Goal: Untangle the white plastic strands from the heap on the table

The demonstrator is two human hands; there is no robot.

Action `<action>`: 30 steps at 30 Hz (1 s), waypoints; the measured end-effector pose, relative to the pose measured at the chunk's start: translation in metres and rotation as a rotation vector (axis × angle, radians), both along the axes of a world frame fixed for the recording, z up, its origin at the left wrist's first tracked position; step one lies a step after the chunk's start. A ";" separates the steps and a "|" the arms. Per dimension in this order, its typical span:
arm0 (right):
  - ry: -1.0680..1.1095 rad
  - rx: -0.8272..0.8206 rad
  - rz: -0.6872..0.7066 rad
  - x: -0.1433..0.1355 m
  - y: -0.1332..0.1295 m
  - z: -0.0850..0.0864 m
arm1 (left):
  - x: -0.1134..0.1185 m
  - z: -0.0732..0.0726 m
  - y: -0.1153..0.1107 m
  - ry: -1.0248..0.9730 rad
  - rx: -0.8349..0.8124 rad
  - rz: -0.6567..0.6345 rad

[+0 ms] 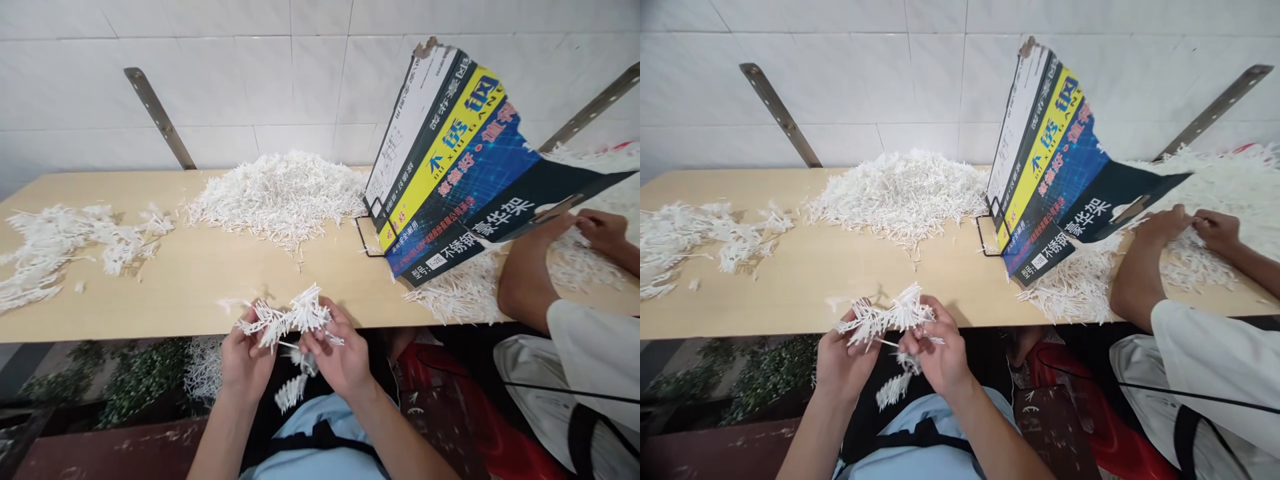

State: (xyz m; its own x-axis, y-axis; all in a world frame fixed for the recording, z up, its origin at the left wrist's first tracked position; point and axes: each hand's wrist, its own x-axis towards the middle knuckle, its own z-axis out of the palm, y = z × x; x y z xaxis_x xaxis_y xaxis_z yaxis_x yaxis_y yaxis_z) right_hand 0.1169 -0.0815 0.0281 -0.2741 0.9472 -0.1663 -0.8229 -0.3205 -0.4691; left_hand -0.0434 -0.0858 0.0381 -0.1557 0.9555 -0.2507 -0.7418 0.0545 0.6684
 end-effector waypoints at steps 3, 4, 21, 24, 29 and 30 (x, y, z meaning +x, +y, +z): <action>-0.001 0.004 0.009 0.015 0.006 0.006 | -0.002 -0.001 -0.004 0.213 0.005 -0.357; -0.027 0.008 0.002 0.019 0.009 0.008 | -0.004 -0.001 -0.006 0.287 0.026 -0.474; 0.143 -0.229 -0.154 0.022 0.014 0.022 | 0.022 -0.011 -0.014 0.159 -0.046 -0.460; 0.078 -0.208 -0.115 0.029 0.015 0.026 | 0.012 -0.003 -0.012 0.294 -0.037 -0.569; -0.205 -0.136 0.304 0.035 0.003 0.008 | -0.022 0.011 -0.008 0.402 -0.030 -0.721; -0.229 -0.145 0.327 0.038 0.001 0.005 | -0.026 0.010 -0.011 0.376 -0.020 -0.762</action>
